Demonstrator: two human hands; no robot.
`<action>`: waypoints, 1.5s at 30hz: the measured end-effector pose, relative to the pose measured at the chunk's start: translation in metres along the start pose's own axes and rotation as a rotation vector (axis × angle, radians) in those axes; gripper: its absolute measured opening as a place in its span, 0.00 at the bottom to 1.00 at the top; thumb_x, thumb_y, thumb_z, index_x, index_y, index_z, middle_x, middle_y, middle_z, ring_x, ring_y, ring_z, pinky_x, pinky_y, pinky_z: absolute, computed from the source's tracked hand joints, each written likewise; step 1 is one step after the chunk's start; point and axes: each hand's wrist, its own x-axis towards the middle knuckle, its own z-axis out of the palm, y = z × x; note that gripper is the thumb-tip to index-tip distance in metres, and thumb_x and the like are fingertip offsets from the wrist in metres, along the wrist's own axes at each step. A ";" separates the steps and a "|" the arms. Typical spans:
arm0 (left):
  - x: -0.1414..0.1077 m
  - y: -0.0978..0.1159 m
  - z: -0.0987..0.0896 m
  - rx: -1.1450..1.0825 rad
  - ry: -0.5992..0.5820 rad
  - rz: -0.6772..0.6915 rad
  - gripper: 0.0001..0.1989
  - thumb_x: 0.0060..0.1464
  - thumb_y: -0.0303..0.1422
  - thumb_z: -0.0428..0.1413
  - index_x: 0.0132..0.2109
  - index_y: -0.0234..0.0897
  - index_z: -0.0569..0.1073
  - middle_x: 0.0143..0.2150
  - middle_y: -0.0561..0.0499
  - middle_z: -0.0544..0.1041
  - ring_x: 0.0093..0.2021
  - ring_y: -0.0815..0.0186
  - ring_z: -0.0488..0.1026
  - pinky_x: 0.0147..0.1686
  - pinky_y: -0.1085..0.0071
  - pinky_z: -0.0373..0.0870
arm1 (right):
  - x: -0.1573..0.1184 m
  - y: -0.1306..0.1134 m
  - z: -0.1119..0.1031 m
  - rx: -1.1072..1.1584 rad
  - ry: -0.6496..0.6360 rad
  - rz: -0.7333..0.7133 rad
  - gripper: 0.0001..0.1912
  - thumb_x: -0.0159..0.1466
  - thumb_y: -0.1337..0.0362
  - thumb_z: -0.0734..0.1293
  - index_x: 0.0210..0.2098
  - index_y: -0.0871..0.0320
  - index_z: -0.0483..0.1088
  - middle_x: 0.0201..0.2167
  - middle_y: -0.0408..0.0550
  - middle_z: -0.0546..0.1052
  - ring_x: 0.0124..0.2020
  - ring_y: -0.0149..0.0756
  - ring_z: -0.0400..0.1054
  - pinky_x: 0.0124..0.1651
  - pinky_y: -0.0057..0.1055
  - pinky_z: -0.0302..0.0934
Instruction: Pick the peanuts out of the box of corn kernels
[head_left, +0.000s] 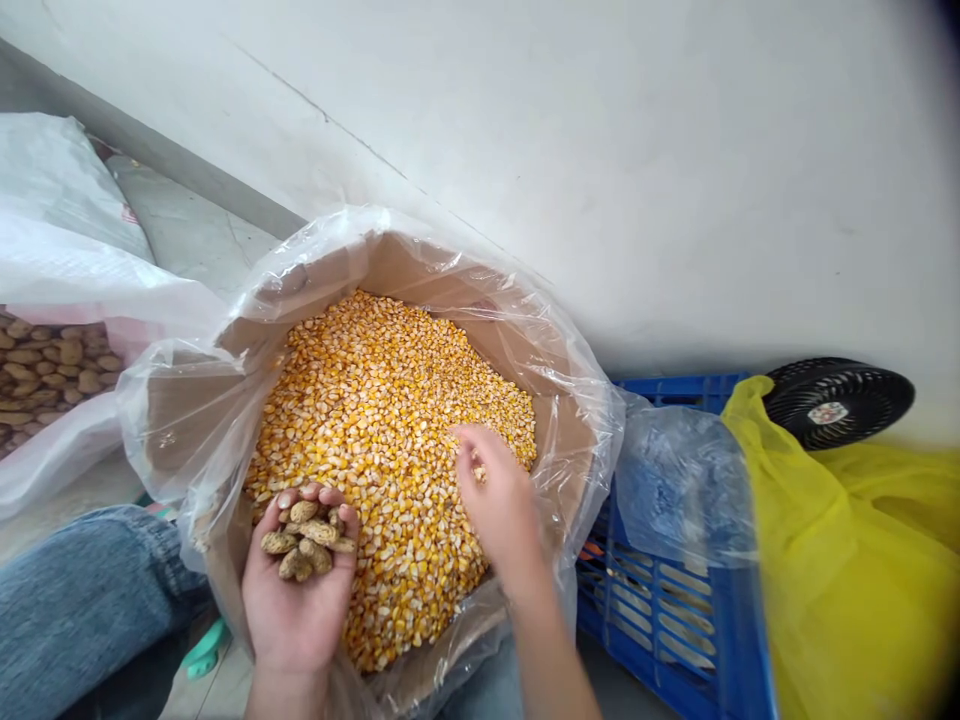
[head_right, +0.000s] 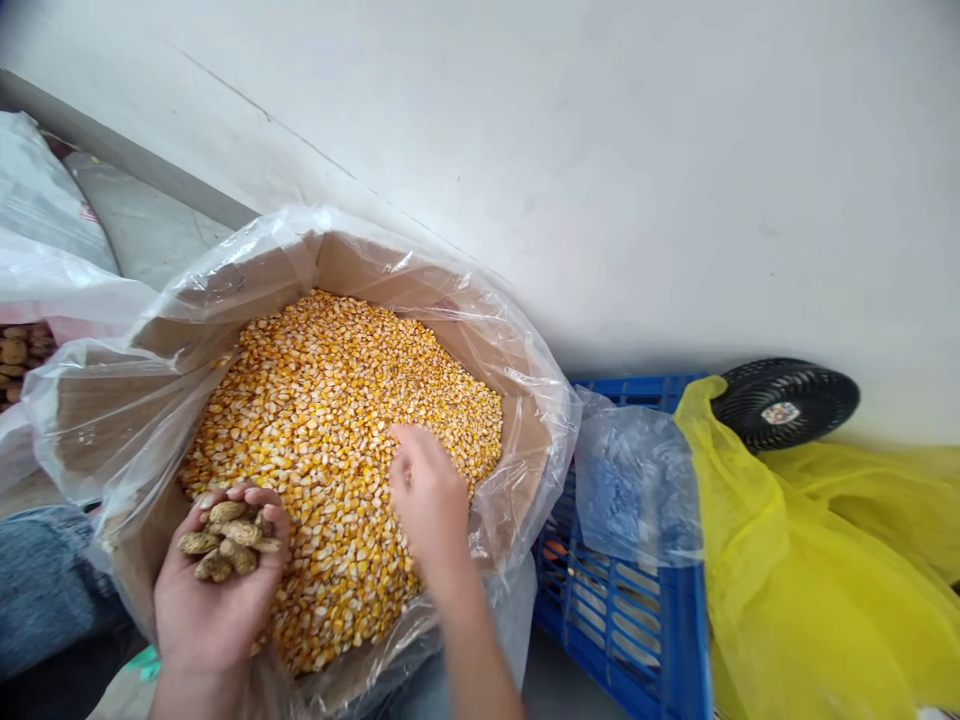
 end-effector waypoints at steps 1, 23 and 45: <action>-0.001 0.000 0.000 -0.008 -0.006 -0.005 0.08 0.49 0.26 0.44 0.29 0.37 0.66 0.29 0.53 0.70 0.30 0.70 0.69 0.31 0.72 0.70 | 0.016 0.029 0.001 -0.061 -0.018 0.097 0.15 0.58 0.71 0.53 0.42 0.58 0.65 0.42 0.48 0.70 0.42 0.32 0.64 0.47 0.32 0.57; -0.001 0.000 0.001 -0.009 0.094 -0.060 0.11 0.52 0.26 0.42 0.29 0.36 0.68 0.26 0.54 0.71 0.28 0.71 0.70 0.29 0.72 0.70 | 0.036 0.087 0.037 -0.257 -0.015 0.273 0.08 0.51 0.69 0.58 0.32 0.57 0.63 0.33 0.47 0.67 0.39 0.37 0.60 0.42 0.33 0.53; 0.001 -0.003 0.001 -0.037 0.168 -0.117 0.13 0.53 0.28 0.42 0.27 0.34 0.69 0.25 0.51 0.72 0.26 0.71 0.71 0.26 0.75 0.69 | -0.032 -0.070 0.024 0.367 -0.188 -0.189 0.06 0.58 0.66 0.60 0.34 0.55 0.67 0.33 0.43 0.73 0.35 0.30 0.65 0.38 0.27 0.60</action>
